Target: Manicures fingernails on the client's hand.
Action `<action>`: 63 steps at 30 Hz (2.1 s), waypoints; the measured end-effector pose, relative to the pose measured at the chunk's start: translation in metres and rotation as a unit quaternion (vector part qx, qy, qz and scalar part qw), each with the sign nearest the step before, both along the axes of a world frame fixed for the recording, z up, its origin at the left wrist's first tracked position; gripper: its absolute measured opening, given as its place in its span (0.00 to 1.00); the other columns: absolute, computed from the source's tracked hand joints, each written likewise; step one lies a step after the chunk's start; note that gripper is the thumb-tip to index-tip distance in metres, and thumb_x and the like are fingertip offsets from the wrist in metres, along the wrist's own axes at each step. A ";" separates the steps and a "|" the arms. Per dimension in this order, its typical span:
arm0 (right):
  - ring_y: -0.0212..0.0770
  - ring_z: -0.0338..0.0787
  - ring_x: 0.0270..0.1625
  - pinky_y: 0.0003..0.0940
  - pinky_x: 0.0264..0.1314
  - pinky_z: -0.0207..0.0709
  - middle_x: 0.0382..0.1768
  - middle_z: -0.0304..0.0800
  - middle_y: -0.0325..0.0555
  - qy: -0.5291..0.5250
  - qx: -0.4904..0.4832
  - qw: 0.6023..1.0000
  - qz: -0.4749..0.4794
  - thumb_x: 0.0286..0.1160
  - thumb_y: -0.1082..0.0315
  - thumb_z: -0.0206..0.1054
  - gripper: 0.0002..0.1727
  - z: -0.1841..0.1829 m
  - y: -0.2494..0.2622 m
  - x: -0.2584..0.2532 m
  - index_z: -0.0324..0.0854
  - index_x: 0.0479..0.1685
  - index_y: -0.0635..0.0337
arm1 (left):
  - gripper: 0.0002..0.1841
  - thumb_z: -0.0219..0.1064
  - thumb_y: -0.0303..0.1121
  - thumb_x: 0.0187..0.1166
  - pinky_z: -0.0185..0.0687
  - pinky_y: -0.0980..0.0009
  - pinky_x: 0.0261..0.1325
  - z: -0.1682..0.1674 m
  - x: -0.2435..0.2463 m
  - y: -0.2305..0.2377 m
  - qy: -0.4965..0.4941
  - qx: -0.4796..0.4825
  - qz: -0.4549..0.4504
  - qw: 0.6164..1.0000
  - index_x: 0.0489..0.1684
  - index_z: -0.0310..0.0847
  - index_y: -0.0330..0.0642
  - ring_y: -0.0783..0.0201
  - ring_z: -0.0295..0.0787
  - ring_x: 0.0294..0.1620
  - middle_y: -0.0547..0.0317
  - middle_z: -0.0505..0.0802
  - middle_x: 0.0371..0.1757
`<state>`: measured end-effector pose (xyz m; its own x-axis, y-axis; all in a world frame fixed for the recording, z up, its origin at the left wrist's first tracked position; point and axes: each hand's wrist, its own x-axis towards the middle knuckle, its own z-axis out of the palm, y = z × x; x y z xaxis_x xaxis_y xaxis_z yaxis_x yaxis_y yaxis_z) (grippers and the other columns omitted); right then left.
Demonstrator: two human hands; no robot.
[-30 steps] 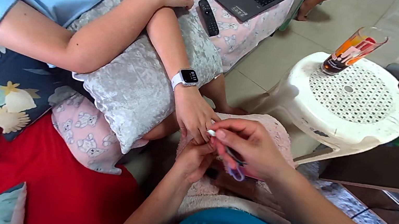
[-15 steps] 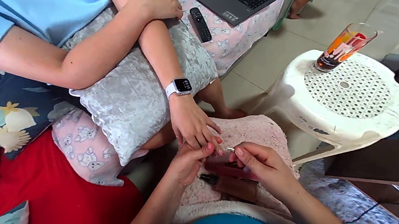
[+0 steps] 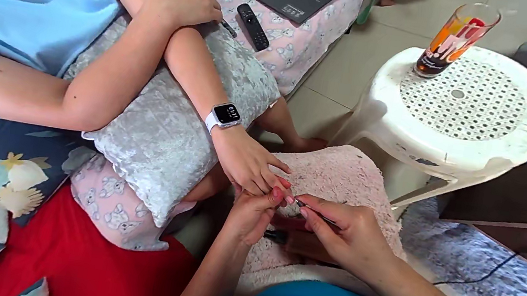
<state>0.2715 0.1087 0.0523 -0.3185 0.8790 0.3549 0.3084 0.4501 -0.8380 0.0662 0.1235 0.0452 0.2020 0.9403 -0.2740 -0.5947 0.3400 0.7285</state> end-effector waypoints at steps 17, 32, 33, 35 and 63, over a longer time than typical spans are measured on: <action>0.24 0.92 0.36 0.19 0.43 0.86 0.36 0.97 0.39 -0.006 0.012 1.000 0.002 0.84 0.63 0.61 0.16 0.000 0.005 0.001 0.94 0.54 0.59 | 0.08 0.80 0.24 0.65 0.89 0.69 0.54 -0.003 0.002 0.001 -0.010 0.006 0.000 1.000 0.39 0.91 0.37 0.64 0.94 0.42 0.51 0.95 0.39; 0.22 0.91 0.37 0.18 0.43 0.85 0.36 0.97 0.38 0.004 0.005 1.000 0.025 0.84 0.63 0.62 0.15 0.001 0.011 0.003 0.94 0.53 0.58 | 0.09 0.82 0.26 0.64 0.89 0.70 0.54 -0.003 0.000 0.001 -0.020 0.016 -0.011 1.000 0.39 0.92 0.38 0.65 0.94 0.42 0.53 0.96 0.40; 0.21 0.91 0.37 0.17 0.44 0.85 0.37 0.97 0.38 0.014 -0.006 0.999 0.031 0.84 0.63 0.62 0.15 0.001 0.011 0.002 0.94 0.53 0.58 | 0.09 0.82 0.26 0.64 0.89 0.70 0.54 -0.002 0.000 0.001 -0.020 0.016 -0.011 1.000 0.39 0.92 0.38 0.64 0.94 0.43 0.53 0.96 0.40; 0.20 0.92 0.37 0.17 0.44 0.87 0.38 0.97 0.37 0.031 -0.034 0.998 0.042 0.84 0.63 0.63 0.15 0.002 0.012 0.003 0.94 0.53 0.59 | 0.08 0.81 0.25 0.65 0.89 0.70 0.54 -0.003 -0.001 0.000 -0.018 0.019 -0.013 1.000 0.39 0.92 0.38 0.65 0.93 0.43 0.53 0.95 0.40; 0.21 0.91 0.37 0.17 0.45 0.86 0.37 0.97 0.39 0.016 -0.013 0.999 0.042 0.83 0.65 0.62 0.15 0.002 0.013 0.000 0.94 0.52 0.60 | 0.05 0.78 0.23 0.67 0.88 0.71 0.53 -0.002 -0.002 -0.001 0.002 0.018 -0.010 1.000 0.38 0.92 0.39 0.66 0.93 0.42 0.54 0.95 0.39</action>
<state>0.2716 0.1219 0.0546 -0.3798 0.8588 0.3438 0.2436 0.4513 -0.8585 0.0645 0.1228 0.0430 0.2206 0.9451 -0.2410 -0.5844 0.3258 0.7432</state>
